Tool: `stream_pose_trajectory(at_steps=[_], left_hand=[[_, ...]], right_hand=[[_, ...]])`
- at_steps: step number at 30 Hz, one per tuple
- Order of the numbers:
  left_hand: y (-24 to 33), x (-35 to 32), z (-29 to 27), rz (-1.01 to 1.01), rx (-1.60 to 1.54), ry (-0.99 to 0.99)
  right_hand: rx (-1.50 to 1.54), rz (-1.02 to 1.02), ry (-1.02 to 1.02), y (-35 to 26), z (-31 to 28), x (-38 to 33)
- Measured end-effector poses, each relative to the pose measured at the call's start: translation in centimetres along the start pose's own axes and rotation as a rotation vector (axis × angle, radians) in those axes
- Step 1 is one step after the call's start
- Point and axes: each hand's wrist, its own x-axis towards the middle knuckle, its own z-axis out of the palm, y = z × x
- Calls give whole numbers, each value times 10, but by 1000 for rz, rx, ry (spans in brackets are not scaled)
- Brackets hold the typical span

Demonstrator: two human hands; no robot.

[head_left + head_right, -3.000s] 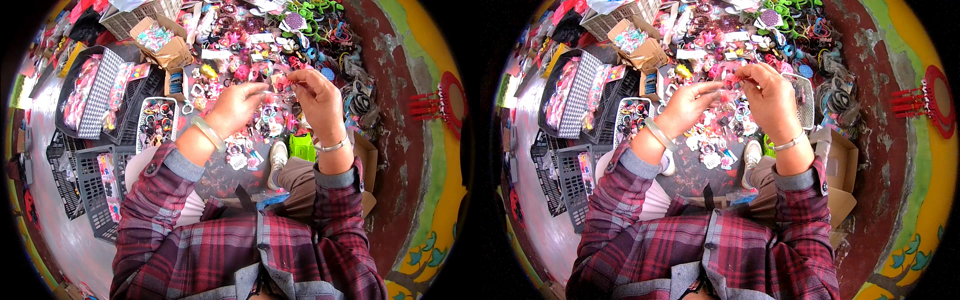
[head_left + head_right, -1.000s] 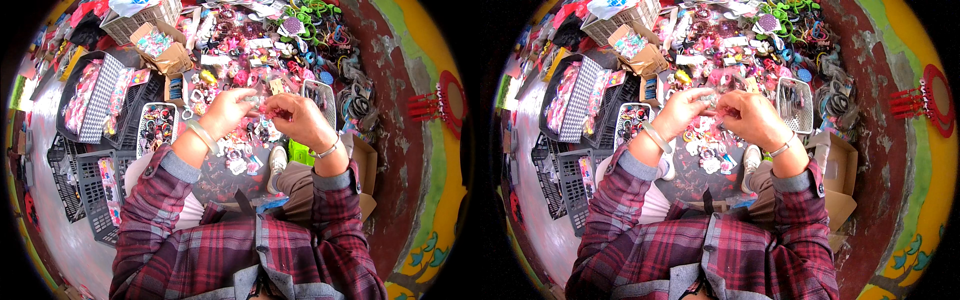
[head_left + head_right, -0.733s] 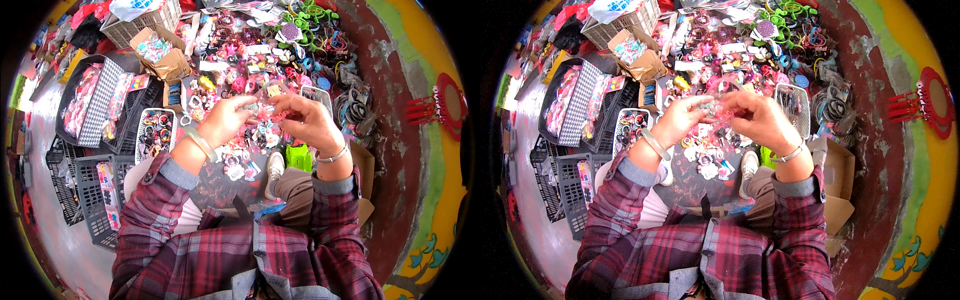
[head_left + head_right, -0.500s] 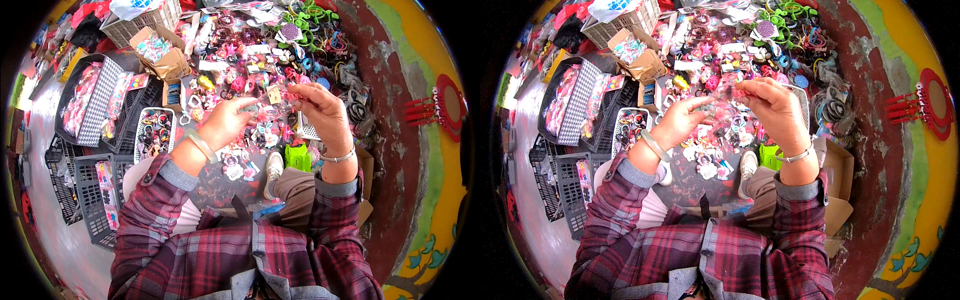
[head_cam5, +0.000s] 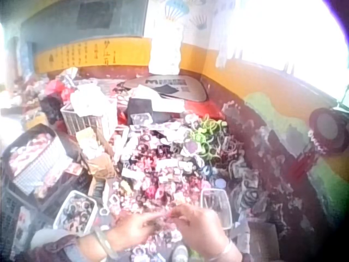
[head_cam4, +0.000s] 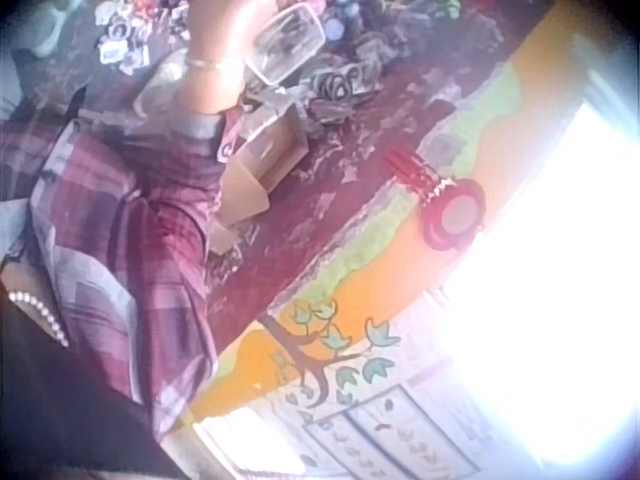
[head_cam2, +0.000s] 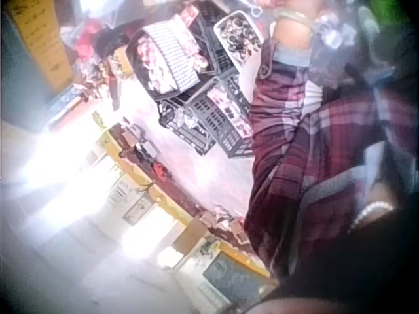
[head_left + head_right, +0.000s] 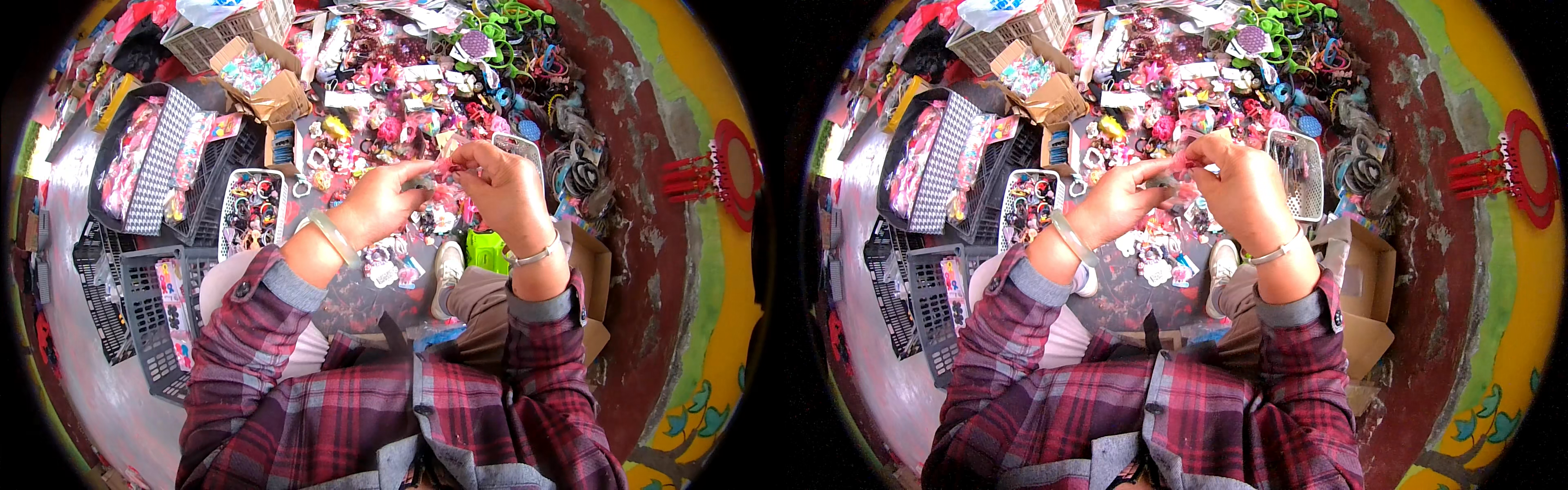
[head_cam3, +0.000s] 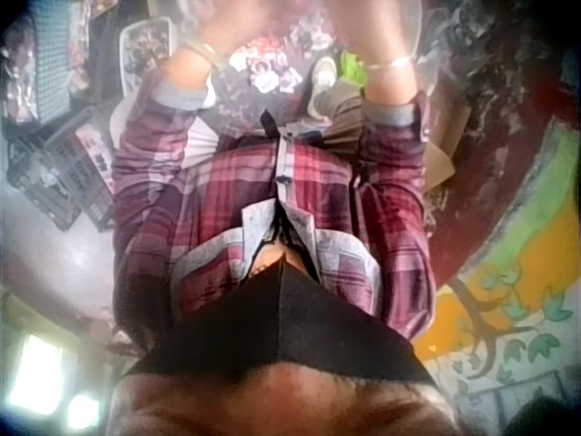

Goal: The person sits on the floor surrounded by baskets of hair accessories and sorts them by hand. They pick up small plastic bags containing hair clips, open them, and place the contents into a cardboard box.

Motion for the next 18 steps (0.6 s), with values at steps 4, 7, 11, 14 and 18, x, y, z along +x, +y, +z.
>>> stream_pose_trajectory(at_steps=[4,7,11,14,18], left_hand=[[5,-1,0,-111,-74,-76],[5,-1,0,-157,-135,-98],[2,0,2,19,-131,-74],[16,-3,5,24,-117,-116],[7,-2,8,-62,-231,-135]], right_hand=[[155,85,-140,12,-5,0],[42,107,-139,10,-10,1],[-15,98,-98,7,-6,0],[48,117,-127,-3,-3,-1],[-132,43,-45,-5,2,-2]])
